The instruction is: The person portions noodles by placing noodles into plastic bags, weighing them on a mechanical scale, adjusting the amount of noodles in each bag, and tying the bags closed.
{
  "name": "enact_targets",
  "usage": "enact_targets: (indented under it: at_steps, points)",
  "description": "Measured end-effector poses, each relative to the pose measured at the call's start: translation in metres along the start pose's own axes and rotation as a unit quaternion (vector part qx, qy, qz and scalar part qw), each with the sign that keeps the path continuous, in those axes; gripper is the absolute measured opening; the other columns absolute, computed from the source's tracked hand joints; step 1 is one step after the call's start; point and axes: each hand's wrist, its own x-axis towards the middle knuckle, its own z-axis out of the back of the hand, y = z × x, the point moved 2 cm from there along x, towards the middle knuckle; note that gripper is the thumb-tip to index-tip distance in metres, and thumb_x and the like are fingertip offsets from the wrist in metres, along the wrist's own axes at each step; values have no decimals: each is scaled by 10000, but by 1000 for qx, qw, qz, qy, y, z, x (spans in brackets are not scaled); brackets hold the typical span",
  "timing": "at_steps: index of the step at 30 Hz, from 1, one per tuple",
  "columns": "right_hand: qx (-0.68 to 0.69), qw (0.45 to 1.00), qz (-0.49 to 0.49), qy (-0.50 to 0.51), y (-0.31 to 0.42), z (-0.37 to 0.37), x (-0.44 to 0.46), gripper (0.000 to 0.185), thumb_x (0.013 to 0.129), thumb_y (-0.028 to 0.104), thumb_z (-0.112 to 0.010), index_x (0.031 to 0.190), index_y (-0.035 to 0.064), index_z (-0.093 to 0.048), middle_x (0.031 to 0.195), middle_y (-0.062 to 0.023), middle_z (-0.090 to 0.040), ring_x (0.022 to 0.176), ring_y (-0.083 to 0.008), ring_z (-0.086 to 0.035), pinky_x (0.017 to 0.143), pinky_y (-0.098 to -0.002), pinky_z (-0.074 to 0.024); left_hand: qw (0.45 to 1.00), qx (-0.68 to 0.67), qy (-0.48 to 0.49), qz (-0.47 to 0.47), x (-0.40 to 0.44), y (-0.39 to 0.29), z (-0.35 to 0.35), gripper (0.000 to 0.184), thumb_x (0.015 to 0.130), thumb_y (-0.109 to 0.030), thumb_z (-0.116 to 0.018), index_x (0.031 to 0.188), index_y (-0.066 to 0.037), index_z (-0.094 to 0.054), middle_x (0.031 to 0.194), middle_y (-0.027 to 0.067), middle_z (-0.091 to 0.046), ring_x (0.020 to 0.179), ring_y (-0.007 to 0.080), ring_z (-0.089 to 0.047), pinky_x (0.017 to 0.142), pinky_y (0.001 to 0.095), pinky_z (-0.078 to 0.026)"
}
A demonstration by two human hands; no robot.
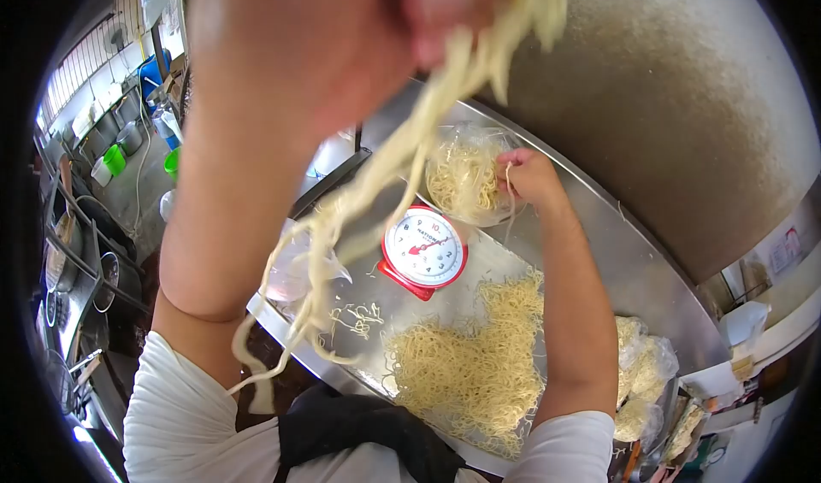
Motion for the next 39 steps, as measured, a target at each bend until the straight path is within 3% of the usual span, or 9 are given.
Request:
enact_targets:
  at_steps: [3,6,8,9,11,13,25,31,39]
  points:
    - [55,995,41,-66,4,-21,-15,181,797,118,-672,933,-1,-676,749,-40,-647,601,-112,-600,509,-258,-468,997,2,-14,78,-31,27,-10,179,873,-184,-509,802,-47,-601,610,-6,-519,478,73,-484,399,234,-352]
    - [-76,997,19,-21,47,-13,-26,184,802,99,-650,952,-4,-678,797,-72,-666,661,-136,-628,553,-271,-493,939,-96,77,322,-103,105,-26,175,951,-235,-522,1048,-92,-547,693,-36,-539,526,42,-499,452,189,-408]
    - [-163,987,10,-2,55,-8,-24,202,800,104,-651,966,-8,-674,814,-90,-676,689,-165,-644,572,-276,-500,907,-38,143,394,-168,167,-42,213,955,-263,-497,1067,-89,-545,712,-28,-528,595,48,-521,502,211,-438]
    - [-183,981,48,-30,48,-6,-20,195,800,106,-651,956,-10,-676,803,-85,-674,688,-158,-641,570,-274,-498,889,156,238,358,-198,196,-42,211,927,-206,-498,1068,-60,-555,820,59,-584,725,140,-607,606,307,-507]
    - [-223,964,121,-84,30,1,-12,183,801,109,-651,934,-14,-680,780,-76,-670,685,-144,-635,566,-270,-493,783,344,425,297,-274,250,-38,266,880,-162,-520,1113,-43,-566,1020,163,-603,927,267,-631,758,397,-517]
    - [-211,961,129,-127,33,11,-24,202,803,122,-656,955,-9,-679,781,-62,-664,687,-109,-619,555,-260,-482,652,408,478,423,-300,260,-30,337,848,-159,-547,1168,-55,-572,1199,213,-550,1084,335,-571,880,436,-479]
    - [18,994,-64,-89,-60,6,-89,493,744,204,-784,1144,-11,-591,876,-15,-629,742,-82,-581,572,-217,-454,913,189,33,360,-202,209,5,295,848,-185,-668,1097,-33,-621,895,14,-637,763,80,-570,684,236,-470]
    - [68,977,-16,-202,-84,-6,-92,409,748,163,-769,1084,2,-602,908,-33,-637,743,-87,-592,594,-229,-458,895,353,-96,257,-110,174,19,325,768,-289,-709,915,-17,-608,806,138,-644,772,246,-661,660,339,-509]
    - [162,977,-94,-103,-80,-48,-104,197,853,230,-640,985,86,-626,872,8,-654,713,-102,-603,590,-239,-448,752,619,-10,225,-74,210,53,830,678,-339,-753,1324,-21,-341,955,194,-639,889,355,-641,772,430,-517]
